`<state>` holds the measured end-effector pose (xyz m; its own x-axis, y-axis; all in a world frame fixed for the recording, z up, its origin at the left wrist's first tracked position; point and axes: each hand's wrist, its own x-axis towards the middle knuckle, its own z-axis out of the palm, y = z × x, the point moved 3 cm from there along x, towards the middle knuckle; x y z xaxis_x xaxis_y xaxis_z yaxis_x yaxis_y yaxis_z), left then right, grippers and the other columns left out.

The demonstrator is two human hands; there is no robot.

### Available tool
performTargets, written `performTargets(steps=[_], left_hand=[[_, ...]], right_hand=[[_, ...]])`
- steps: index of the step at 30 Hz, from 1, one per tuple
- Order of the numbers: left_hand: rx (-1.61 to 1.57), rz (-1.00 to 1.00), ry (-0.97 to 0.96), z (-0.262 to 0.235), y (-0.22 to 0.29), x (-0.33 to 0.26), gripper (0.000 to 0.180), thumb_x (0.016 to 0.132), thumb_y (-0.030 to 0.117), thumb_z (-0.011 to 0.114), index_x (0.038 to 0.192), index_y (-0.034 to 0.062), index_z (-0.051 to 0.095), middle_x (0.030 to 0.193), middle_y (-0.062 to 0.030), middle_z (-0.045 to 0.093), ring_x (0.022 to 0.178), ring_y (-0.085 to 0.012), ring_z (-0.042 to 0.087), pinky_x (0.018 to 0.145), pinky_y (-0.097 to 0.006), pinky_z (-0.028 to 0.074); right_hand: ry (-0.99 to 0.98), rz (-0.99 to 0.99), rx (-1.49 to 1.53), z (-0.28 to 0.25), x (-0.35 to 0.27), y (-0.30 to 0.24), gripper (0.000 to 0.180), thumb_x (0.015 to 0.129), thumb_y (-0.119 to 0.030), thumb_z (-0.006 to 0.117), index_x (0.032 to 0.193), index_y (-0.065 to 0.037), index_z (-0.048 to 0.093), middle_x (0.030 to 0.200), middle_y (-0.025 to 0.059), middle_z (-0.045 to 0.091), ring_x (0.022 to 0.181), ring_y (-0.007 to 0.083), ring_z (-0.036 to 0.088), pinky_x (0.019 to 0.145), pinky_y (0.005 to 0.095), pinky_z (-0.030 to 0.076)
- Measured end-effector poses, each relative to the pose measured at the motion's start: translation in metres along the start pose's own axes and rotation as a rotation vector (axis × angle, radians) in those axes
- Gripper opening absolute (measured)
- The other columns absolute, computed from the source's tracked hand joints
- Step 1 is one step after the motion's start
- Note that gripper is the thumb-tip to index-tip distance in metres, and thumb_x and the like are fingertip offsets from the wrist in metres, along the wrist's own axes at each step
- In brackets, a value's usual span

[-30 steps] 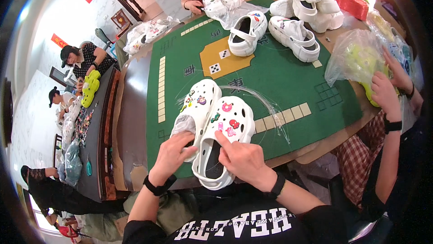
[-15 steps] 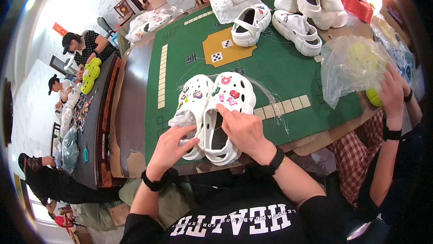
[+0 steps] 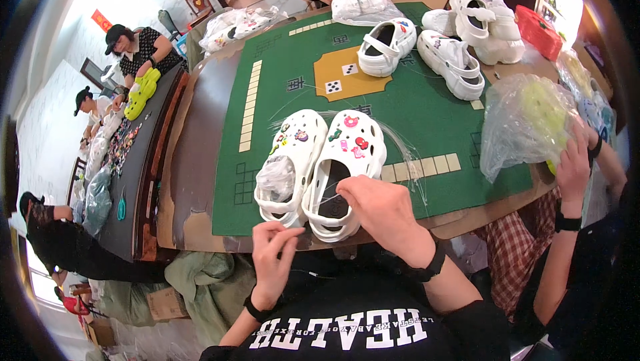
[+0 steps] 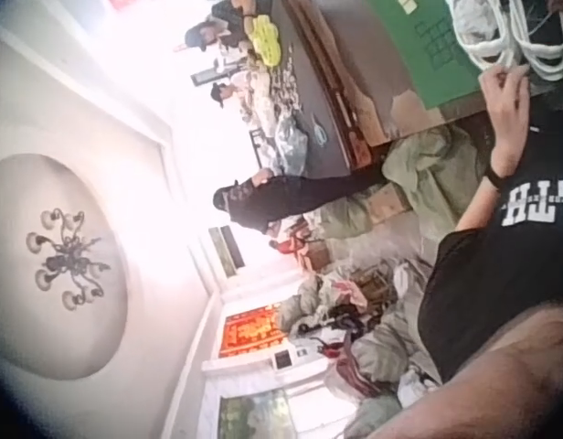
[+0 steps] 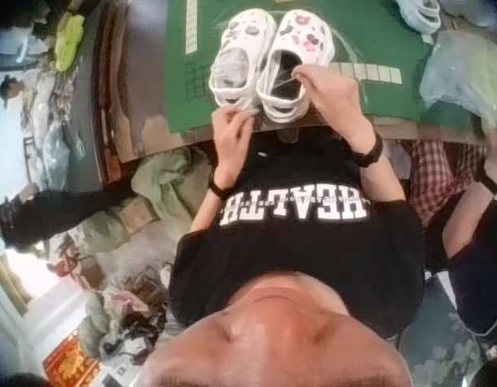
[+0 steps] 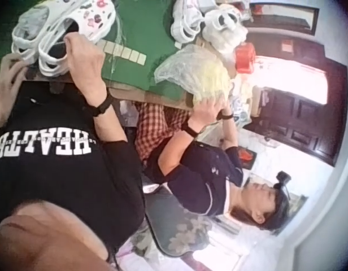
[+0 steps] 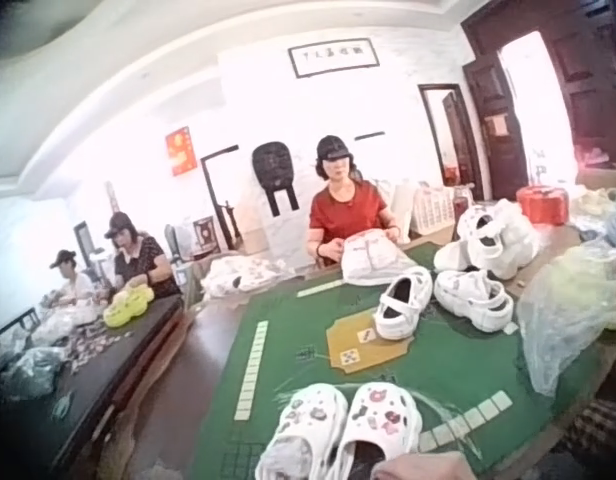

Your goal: Attaching decorative tags and plastic charms to rubber clogs.

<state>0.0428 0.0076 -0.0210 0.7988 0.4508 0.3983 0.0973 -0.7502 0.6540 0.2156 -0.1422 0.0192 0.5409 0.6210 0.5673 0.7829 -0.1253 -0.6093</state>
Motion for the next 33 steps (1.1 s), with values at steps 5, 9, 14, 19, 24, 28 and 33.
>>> performTargets(steps=[5,9,14,19,24,28,33], left_hand=[[-0.052,0.030,-0.044,0.017,0.001,-0.004,0.033,0.081,0.002,0.070,0.113,0.0109,0.071,0.088,-0.0064,0.046,0.084,-0.0227,0.047,0.074,-0.033,0.043],[-0.077,0.047,-0.007,0.022,-0.003,-0.014,0.042,0.083,0.004,0.068,0.123,0.0121,0.067,0.091,-0.0074,0.049,0.085,-0.0243,0.050,0.078,-0.034,0.044],[-0.146,0.207,0.121,0.028,0.004,-0.006,0.055,0.086,0.008,0.066,0.140,0.0090,0.052,0.111,-0.0114,0.055,0.104,-0.0288,0.054,0.092,-0.038,0.044],[-0.154,0.080,0.159,0.040,-0.006,-0.011,0.048,0.086,0.014,0.067,0.132,0.0089,0.052,0.124,-0.0094,0.058,0.114,-0.0283,0.054,0.101,-0.042,0.041],[-0.106,0.107,0.175,0.059,-0.008,0.002,0.028,0.084,0.022,0.070,0.103,0.0082,0.054,0.095,-0.0054,0.057,0.095,-0.0270,0.056,0.093,-0.039,0.041],[0.016,0.157,0.219,0.063,-0.005,0.003,0.023,0.083,0.021,0.070,0.095,0.0077,0.055,0.090,-0.0055,0.056,0.094,-0.0241,0.056,0.089,-0.036,0.043],[-0.010,0.101,0.259,0.039,-0.007,0.000,0.020,0.084,0.018,0.069,0.093,0.0068,0.055,0.089,-0.0067,0.058,0.088,-0.0256,0.058,0.083,-0.037,0.046]], right_hand=[[-0.113,0.095,-0.046,-0.002,0.005,0.005,0.010,0.090,-0.011,0.061,0.094,-0.003,0.064,0.085,0.0129,0.065,0.076,0.0320,0.065,0.066,0.0371,0.051],[-0.162,0.067,0.001,0.010,-0.001,0.004,0.006,0.088,-0.007,0.062,0.091,-0.002,0.065,0.084,0.0146,0.065,0.076,0.0324,0.065,0.067,0.0372,0.051],[-0.268,0.179,0.101,0.014,-0.002,0.011,0.006,0.087,0.000,0.061,0.091,0.001,0.066,0.078,0.0133,0.065,0.070,0.0247,0.065,0.065,0.0309,0.049],[-0.374,0.380,0.247,0.028,0.003,0.029,0.011,0.088,-0.006,0.063,0.084,0.004,0.063,0.066,-0.0037,0.052,0.062,0.0035,0.041,0.055,0.0229,0.031],[-0.442,0.344,0.268,0.027,0.004,0.033,0.011,0.087,-0.006,0.064,0.083,0.004,0.064,0.067,-0.0049,0.052,0.063,0.0032,0.042,0.056,0.0220,0.031],[-0.406,0.360,0.372,0.023,0.003,0.036,0.012,0.088,-0.006,0.064,0.081,0.004,0.063,0.069,-0.0042,0.054,0.066,0.0033,0.044,0.058,0.0216,0.032],[-0.445,0.161,0.219,-0.005,0.008,0.008,0.015,0.091,-0.002,0.062,0.105,0.004,0.066,0.083,0.0072,0.065,0.073,0.0159,0.059,0.068,0.0282,0.047]])
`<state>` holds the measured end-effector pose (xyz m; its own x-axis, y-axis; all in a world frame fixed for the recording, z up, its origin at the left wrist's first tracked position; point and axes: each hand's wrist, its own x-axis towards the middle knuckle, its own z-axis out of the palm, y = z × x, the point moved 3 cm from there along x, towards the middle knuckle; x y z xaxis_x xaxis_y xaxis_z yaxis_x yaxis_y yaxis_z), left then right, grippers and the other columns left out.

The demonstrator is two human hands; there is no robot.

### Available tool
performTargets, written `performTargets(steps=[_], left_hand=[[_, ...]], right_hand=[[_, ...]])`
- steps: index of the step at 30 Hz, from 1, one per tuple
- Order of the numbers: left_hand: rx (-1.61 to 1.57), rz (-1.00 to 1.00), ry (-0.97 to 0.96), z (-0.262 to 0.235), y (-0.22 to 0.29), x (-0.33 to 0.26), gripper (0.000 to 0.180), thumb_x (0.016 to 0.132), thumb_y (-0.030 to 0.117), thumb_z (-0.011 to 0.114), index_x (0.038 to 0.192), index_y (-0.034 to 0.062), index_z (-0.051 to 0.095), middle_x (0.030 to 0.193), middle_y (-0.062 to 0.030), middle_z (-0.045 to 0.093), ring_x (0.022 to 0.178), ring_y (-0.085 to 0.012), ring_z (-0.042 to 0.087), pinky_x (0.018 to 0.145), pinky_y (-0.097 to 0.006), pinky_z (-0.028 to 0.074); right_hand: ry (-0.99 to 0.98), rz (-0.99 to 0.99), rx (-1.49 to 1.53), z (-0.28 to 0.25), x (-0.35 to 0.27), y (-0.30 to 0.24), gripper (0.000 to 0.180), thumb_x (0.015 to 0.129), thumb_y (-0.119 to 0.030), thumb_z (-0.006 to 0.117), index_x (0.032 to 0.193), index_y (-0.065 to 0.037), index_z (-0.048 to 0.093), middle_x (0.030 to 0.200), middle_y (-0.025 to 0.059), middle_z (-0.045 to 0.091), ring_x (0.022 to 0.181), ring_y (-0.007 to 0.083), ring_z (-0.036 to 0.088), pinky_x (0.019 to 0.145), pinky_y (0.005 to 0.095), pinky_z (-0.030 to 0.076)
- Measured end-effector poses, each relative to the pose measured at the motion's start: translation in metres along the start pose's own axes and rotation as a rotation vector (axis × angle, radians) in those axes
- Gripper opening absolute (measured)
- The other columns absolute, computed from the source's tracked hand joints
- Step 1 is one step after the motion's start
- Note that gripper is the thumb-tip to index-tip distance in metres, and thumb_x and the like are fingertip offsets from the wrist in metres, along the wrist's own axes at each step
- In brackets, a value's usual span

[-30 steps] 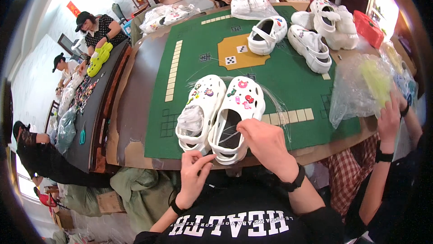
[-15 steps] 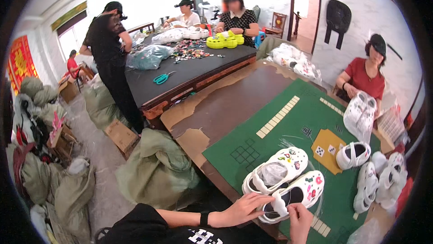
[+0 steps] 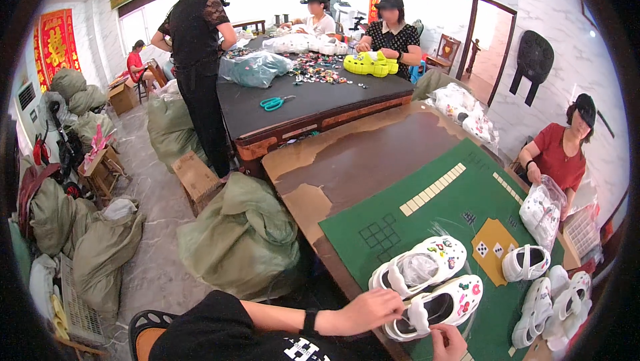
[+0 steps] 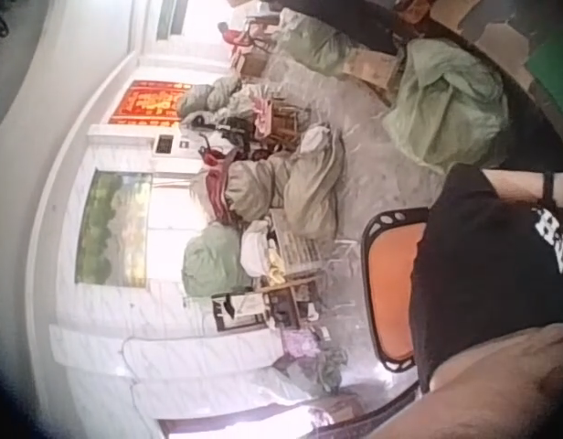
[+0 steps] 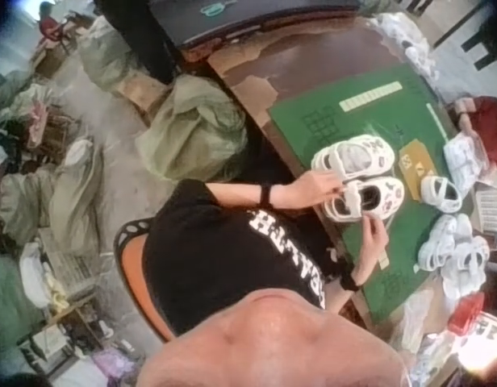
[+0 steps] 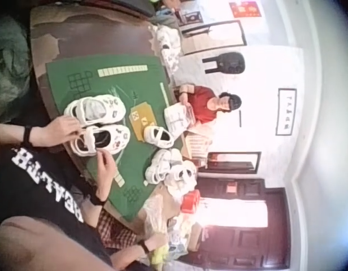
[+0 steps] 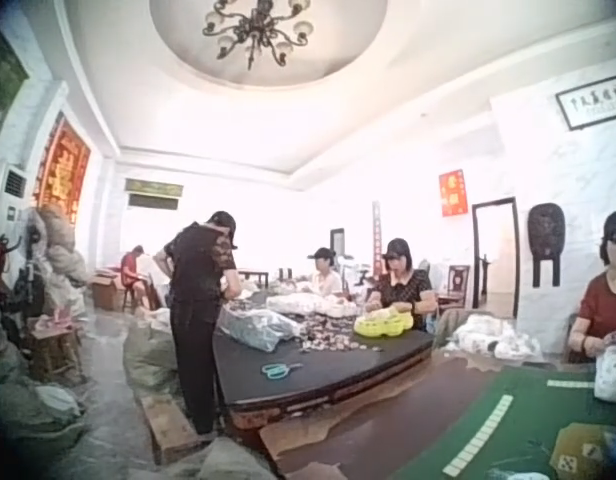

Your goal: Attaching decorative tags and plastic charms to rubber clogs.

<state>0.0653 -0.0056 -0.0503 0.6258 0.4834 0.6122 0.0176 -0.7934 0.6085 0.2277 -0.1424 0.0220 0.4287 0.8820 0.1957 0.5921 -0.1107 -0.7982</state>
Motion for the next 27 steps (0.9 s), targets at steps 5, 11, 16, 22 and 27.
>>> performTargets(steps=[5,11,16,22,27], left_hand=[[-0.344,-0.379,0.019,-0.054,-0.014,-0.010,0.014,0.091,0.012,0.066,0.096,0.0025,0.056,0.082,-0.0070,0.058,0.076,-0.0163,0.061,0.069,-0.029,0.049],[-0.634,-0.524,-0.091,-0.060,-0.024,-0.029,0.014,0.092,0.013,0.067,0.097,0.0022,0.060,0.088,-0.0010,0.062,0.081,-0.0084,0.059,0.071,-0.026,0.050],[-0.502,-0.423,0.093,-0.064,-0.018,-0.022,0.008,0.090,0.006,0.067,0.092,0.0002,0.062,0.099,-0.0047,0.063,0.083,-0.0094,0.060,0.071,-0.024,0.050],[-0.557,-0.498,0.218,-0.073,-0.035,-0.038,0.008,0.092,0.006,0.066,0.096,0.0004,0.062,0.101,-0.0048,0.064,0.086,-0.0096,0.062,0.074,-0.024,0.052],[-0.952,-0.597,0.336,-0.093,-0.040,-0.046,0.005,0.098,0.006,0.055,0.100,0.0017,0.054,0.110,-0.0147,0.065,0.093,-0.0177,0.065,0.082,-0.030,0.053]], right_hand=[[0.007,0.176,0.013,-0.033,-0.030,0.006,0.018,0.093,-0.007,0.063,0.107,0.004,0.066,0.084,0.0040,0.064,0.076,0.0104,0.055,0.069,0.0243,0.044],[-0.009,0.299,0.705,-0.045,-0.066,0.024,0.013,0.094,-0.010,0.060,0.093,0.002,0.066,0.082,0.0056,0.066,0.073,0.0127,0.059,0.065,0.0228,0.045],[0.277,0.070,1.184,-0.022,-0.065,0.013,0.013,0.096,-0.014,0.061,0.101,-0.003,0.062,0.089,0.0075,0.064,0.074,0.0177,0.060,0.064,0.0285,0.050],[0.272,0.192,0.704,-0.010,-0.035,0.052,0.008,0.093,-0.005,0.057,0.093,0.000,0.064,0.090,0.0045,0.061,0.077,0.0123,0.055,0.066,0.0251,0.042],[0.289,-0.015,0.245,0.030,0.006,0.006,0.012,0.091,0.002,0.055,0.091,0.000,0.066,0.076,-0.0004,0.061,0.060,0.0035,0.047,0.051,0.0182,0.034]])
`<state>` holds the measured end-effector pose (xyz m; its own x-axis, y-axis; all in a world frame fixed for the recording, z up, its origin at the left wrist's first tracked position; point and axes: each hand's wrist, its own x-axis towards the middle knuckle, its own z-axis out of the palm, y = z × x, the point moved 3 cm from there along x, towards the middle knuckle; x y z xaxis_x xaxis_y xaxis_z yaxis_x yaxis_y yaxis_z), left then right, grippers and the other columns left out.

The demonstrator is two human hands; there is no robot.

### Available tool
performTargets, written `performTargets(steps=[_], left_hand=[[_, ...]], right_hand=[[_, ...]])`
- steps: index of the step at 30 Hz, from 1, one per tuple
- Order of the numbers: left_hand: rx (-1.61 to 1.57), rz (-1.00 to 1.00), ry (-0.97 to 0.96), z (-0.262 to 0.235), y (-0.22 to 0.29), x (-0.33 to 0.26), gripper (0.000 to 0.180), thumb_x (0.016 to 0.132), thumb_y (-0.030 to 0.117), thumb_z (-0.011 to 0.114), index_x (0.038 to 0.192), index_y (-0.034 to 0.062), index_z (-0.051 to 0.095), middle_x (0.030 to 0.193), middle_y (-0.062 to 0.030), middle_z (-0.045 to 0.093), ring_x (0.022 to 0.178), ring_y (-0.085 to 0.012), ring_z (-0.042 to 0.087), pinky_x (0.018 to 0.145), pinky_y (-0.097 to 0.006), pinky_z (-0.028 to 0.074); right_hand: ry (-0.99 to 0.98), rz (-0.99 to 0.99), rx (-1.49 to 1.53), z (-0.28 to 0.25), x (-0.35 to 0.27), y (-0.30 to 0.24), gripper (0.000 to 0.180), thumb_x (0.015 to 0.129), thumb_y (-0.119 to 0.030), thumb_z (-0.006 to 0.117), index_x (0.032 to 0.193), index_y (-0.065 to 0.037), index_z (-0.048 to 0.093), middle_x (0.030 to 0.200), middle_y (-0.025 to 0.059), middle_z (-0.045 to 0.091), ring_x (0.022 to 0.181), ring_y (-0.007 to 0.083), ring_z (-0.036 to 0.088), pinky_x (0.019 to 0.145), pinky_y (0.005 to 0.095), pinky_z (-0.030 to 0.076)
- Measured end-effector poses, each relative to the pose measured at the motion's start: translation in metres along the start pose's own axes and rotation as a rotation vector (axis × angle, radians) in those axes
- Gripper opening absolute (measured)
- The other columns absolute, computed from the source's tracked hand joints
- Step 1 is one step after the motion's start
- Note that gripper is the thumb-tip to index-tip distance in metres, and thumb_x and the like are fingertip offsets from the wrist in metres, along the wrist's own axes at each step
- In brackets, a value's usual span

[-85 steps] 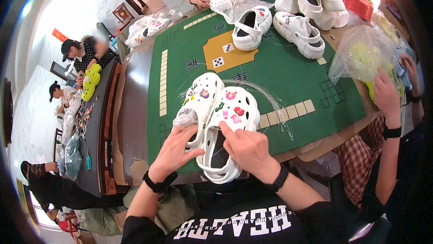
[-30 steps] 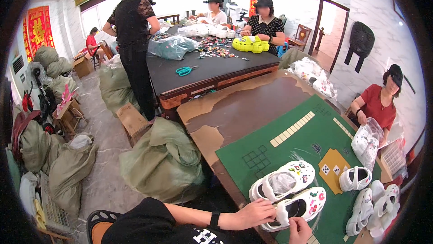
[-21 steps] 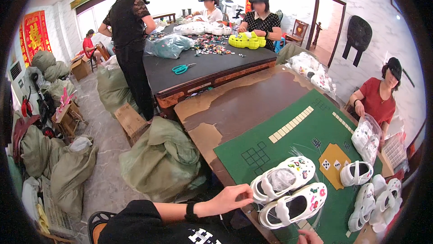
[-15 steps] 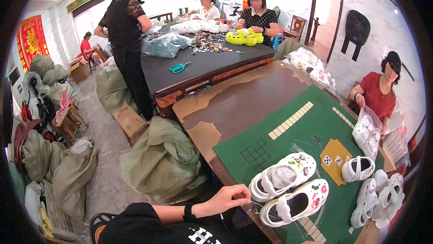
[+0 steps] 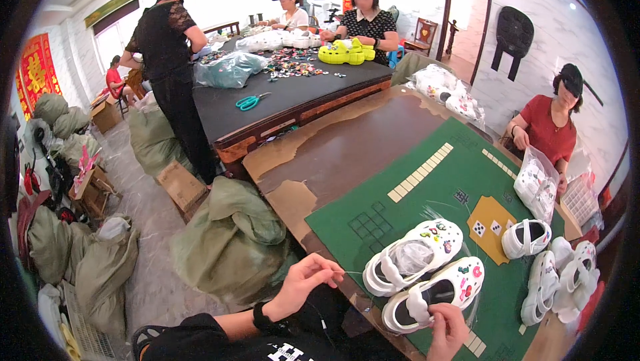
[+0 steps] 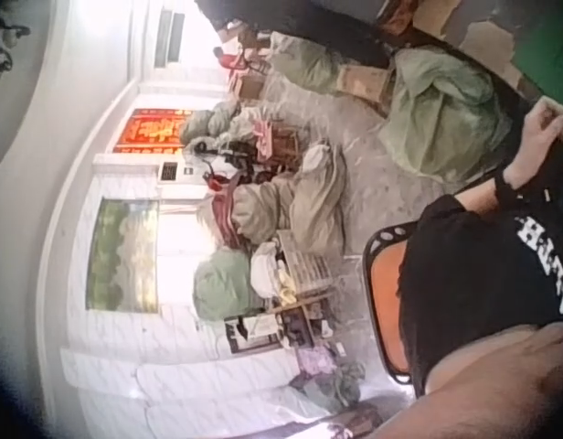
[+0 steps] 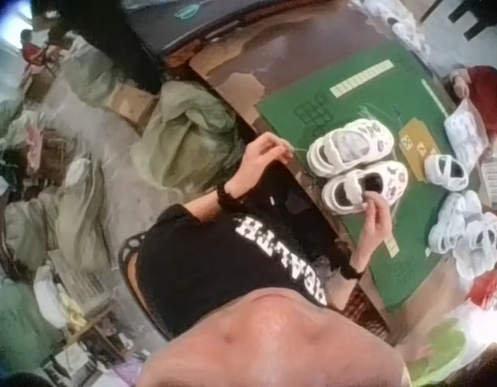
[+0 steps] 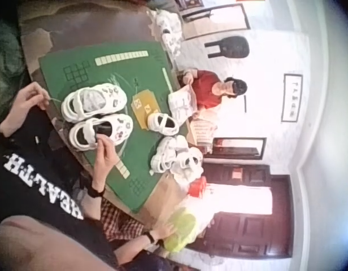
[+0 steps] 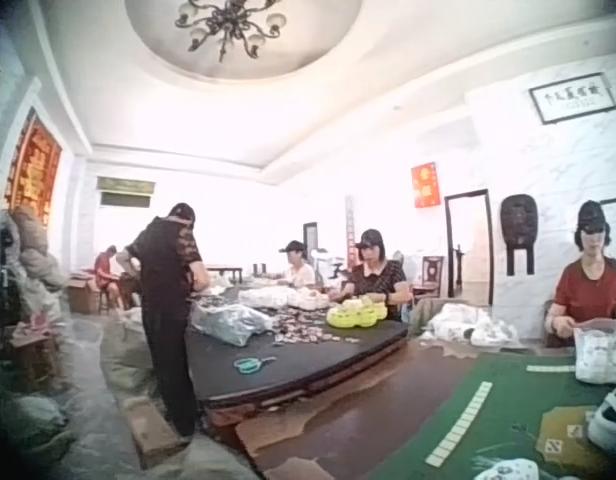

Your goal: Attaching decorative tags and plastic charms to rubber clogs.

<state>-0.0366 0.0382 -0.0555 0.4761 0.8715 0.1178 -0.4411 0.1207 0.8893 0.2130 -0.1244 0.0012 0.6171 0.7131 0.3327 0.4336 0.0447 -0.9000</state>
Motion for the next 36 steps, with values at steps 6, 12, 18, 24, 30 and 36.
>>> performTargets(steps=[6,12,18,24,30,36], left_hand=[[-0.373,-0.121,0.017,-0.004,0.012,0.004,0.010,0.101,0.016,0.051,0.095,0.0081,0.048,0.114,-0.0203,0.065,0.089,-0.0236,0.066,0.079,-0.035,0.054],[-0.464,-0.190,-0.084,0.006,-0.014,0.010,0.007,0.101,0.014,0.050,0.099,0.0070,0.050,0.083,-0.0075,0.061,0.072,-0.0170,0.060,0.061,-0.028,0.049],[-0.150,-0.259,-0.086,0.028,-0.034,0.013,0.015,0.099,0.018,0.058,0.104,0.0045,0.061,0.082,0.0011,0.061,0.064,-0.0044,0.055,0.056,-0.019,0.042],[0.644,0.108,-0.058,0.055,-0.035,0.032,0.017,0.094,0.019,0.065,0.100,0.0032,0.066,0.075,-0.0021,0.065,0.062,-0.0062,0.056,0.056,-0.024,0.046],[0.882,0.319,0.016,0.070,-0.041,0.039,0.013,0.089,0.022,0.067,0.093,0.0096,0.068,0.080,-0.0057,0.068,0.065,-0.0194,0.065,0.058,-0.031,0.050],[1.068,0.254,-0.024,0.067,-0.045,0.049,0.017,0.088,0.026,0.068,0.087,0.0091,0.067,0.072,-0.0067,0.066,0.064,-0.0237,0.065,0.056,-0.035,0.049]], right_hand=[[-0.255,-0.288,-0.301,0.049,0.032,-0.031,0.012,0.084,0.004,0.060,0.093,0.000,0.068,0.076,0.0105,0.065,0.067,0.0191,0.065,0.061,0.0295,0.048],[-0.449,-0.208,-0.614,0.080,0.044,-0.024,0.018,0.082,-0.017,0.072,0.093,-0.006,0.063,0.069,0.0111,0.063,0.062,0.0274,0.064,0.057,0.0363,0.046],[-0.344,-0.320,-0.605,0.079,0.043,-0.004,0.023,0.079,-0.022,0.075,0.092,-0.006,0.063,0.062,0.0089,0.061,0.057,0.0272,0.061,0.055,0.0363,0.045],[-0.312,0.299,0.208,0.069,0.066,0.016,0.014,0.084,-0.010,0.073,0.088,0.002,0.068,0.066,-0.0031,0.059,0.062,0.0026,0.050,0.056,0.0202,0.038],[-0.311,0.308,0.242,0.065,0.063,0.027,0.011,0.084,-0.007,0.073,0.088,0.002,0.068,0.068,-0.0051,0.058,0.060,0.0007,0.046,0.054,0.0176,0.032],[-0.268,0.195,0.255,0.069,0.058,0.027,0.012,0.087,-0.009,0.070,0.084,0.002,0.067,0.067,-0.0058,0.055,0.059,0.0013,0.042,0.053,0.0189,0.030]])
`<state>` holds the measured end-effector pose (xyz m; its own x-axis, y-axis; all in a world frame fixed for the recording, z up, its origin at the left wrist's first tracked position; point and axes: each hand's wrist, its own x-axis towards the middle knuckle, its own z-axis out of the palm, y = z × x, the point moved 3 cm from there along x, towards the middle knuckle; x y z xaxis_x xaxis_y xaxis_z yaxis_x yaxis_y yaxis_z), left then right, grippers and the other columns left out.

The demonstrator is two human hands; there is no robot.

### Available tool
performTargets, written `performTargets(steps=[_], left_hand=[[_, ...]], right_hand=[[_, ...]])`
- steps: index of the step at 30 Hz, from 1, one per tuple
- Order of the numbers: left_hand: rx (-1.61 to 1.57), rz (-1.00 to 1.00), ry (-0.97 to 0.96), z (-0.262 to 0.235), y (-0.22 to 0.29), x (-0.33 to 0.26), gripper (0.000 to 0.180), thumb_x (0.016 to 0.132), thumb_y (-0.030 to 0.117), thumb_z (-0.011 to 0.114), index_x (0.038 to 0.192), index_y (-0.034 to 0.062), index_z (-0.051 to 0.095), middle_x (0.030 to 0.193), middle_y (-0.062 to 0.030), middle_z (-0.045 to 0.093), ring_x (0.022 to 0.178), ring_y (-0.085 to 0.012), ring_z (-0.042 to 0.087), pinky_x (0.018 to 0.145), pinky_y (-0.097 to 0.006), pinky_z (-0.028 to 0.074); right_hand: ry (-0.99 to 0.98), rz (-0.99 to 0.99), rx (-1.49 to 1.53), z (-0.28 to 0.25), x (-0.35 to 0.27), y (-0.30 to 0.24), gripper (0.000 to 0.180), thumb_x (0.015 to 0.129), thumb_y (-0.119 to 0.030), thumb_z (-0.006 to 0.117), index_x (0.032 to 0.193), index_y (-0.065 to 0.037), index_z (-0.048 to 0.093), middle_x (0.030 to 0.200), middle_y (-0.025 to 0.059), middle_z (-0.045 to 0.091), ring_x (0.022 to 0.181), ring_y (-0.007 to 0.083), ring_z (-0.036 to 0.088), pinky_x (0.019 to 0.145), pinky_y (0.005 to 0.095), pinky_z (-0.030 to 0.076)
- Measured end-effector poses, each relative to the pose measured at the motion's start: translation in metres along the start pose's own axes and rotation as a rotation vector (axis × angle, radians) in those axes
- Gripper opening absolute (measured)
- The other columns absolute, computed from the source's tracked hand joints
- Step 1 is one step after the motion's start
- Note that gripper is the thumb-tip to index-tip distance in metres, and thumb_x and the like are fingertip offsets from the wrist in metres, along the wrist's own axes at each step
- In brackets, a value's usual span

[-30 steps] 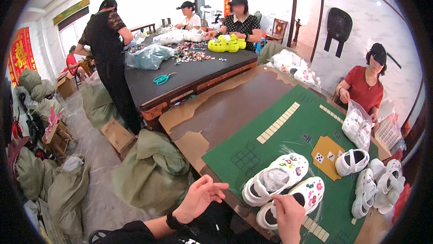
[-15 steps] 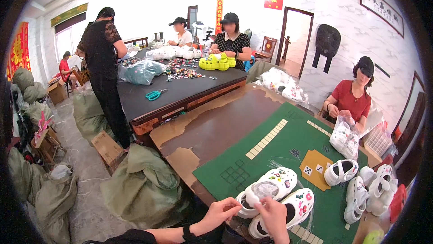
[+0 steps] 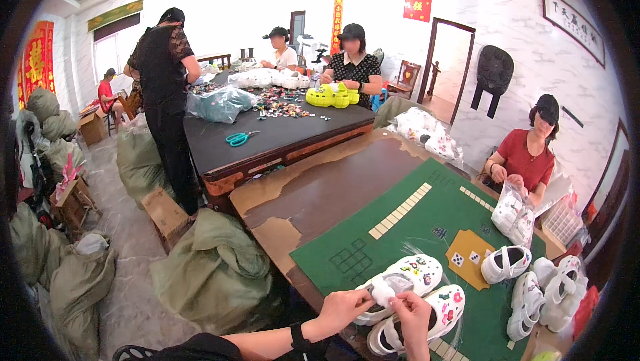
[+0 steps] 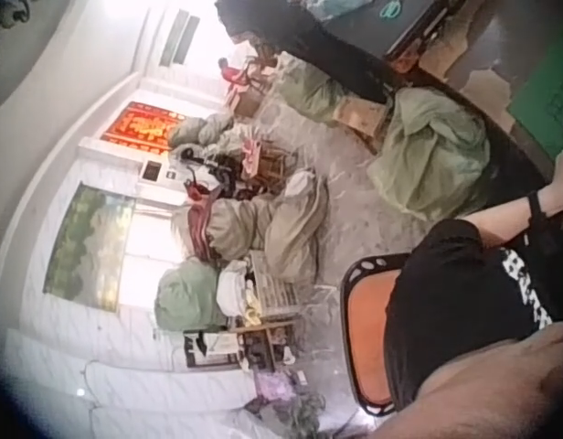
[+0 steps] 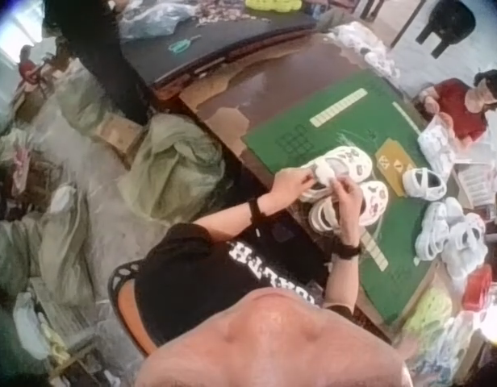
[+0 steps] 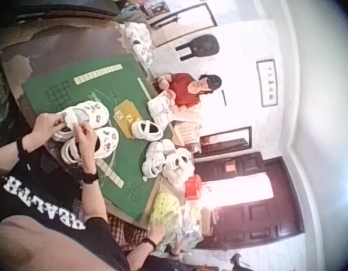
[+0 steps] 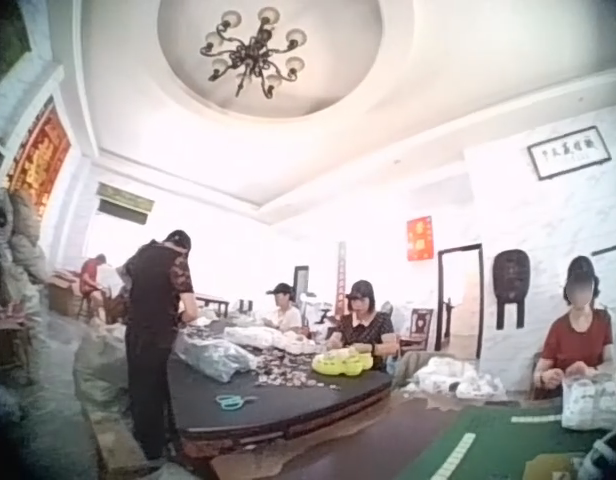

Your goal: Attaching decorative tags and plastic charms to rubber clogs.

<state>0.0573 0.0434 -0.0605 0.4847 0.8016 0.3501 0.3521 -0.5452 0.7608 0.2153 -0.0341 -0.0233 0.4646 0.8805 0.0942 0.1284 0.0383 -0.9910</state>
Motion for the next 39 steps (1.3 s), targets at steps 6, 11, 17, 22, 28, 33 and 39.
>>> performTargets(steps=[6,11,17,22,28,33,39], left_hand=[[-0.214,-0.087,0.018,0.001,-0.007,-0.002,0.020,0.087,0.028,0.067,0.089,0.0081,0.068,0.066,-0.0082,0.062,0.058,-0.0231,0.062,0.054,-0.035,0.046],[-0.222,-0.122,-0.009,0.000,-0.008,0.001,0.018,0.086,0.025,0.069,0.090,0.0074,0.068,0.063,-0.0083,0.060,0.056,-0.0209,0.060,0.053,-0.034,0.045],[-0.267,-0.080,-0.007,0.000,-0.004,0.003,0.018,0.087,0.025,0.068,0.091,0.0075,0.068,0.063,-0.0082,0.059,0.055,-0.0205,0.059,0.054,-0.034,0.044],[-0.300,-0.128,-0.008,0.001,-0.008,0.000,0.018,0.088,0.025,0.067,0.094,0.0080,0.068,0.064,-0.0077,0.059,0.055,-0.0192,0.057,0.054,-0.034,0.043],[-0.344,-0.103,-0.059,0.000,-0.015,-0.001,0.019,0.087,0.026,0.067,0.091,0.0073,0.066,0.062,-0.0060,0.056,0.054,-0.0171,0.052,0.054,-0.033,0.040],[-0.366,-0.093,-0.024,0.000,-0.013,-0.002,0.019,0.087,0.026,0.066,0.090,0.0071,0.066,0.060,-0.0052,0.053,0.053,-0.0170,0.049,0.053,-0.034,0.038],[-0.366,-0.052,-0.045,0.005,-0.006,0.004,0.019,0.087,0.027,0.066,0.091,0.0086,0.067,0.061,-0.0076,0.058,0.053,-0.0191,0.055,0.054,-0.034,0.042]], right_hand=[[-0.087,0.021,-0.173,-0.003,0.005,0.008,0.023,0.094,-0.015,0.060,0.082,0.005,0.065,0.065,-0.0054,0.051,0.060,0.0032,0.041,0.052,0.0230,0.030],[-0.120,-0.002,-0.176,0.003,0.006,0.002,0.018,0.093,-0.012,0.060,0.090,0.005,0.066,0.066,-0.0066,0.052,0.061,0.0016,0.043,0.052,0.0205,0.032],[-0.282,0.174,-0.091,-0.011,0.016,-0.002,0.017,0.089,-0.006,0.058,0.099,0.002,0.068,0.072,-0.0026,0.061,0.062,0.0057,0.051,0.055,0.0214,0.038],[-0.386,-0.050,-0.472,-0.010,0.023,-0.009,0.018,0.081,-0.004,0.058,0.096,0.001,0.068,0.066,0.0058,0.061,0.062,0.0106,0.054,0.058,0.0270,0.044],[-0.343,0.078,-0.421,-0.002,0.017,-0.021,0.032,0.080,0.002,0.057,0.111,0.001,0.066,0.065,-0.0005,0.057,0.061,0.0063,0.051,0.057,0.0242,0.043],[-0.377,0.036,-0.423,-0.003,0.021,-0.015,0.030,0.080,0.004,0.057,0.108,-0.002,0.066,0.062,-0.0048,0.051,0.057,0.0042,0.045,0.051,0.0230,0.035],[-0.410,0.028,-0.386,-0.019,0.026,0.001,0.030,0.081,0.002,0.058,0.109,-0.004,0.065,0.061,-0.0051,0.051,0.058,0.0055,0.044,0.052,0.0240,0.036]])
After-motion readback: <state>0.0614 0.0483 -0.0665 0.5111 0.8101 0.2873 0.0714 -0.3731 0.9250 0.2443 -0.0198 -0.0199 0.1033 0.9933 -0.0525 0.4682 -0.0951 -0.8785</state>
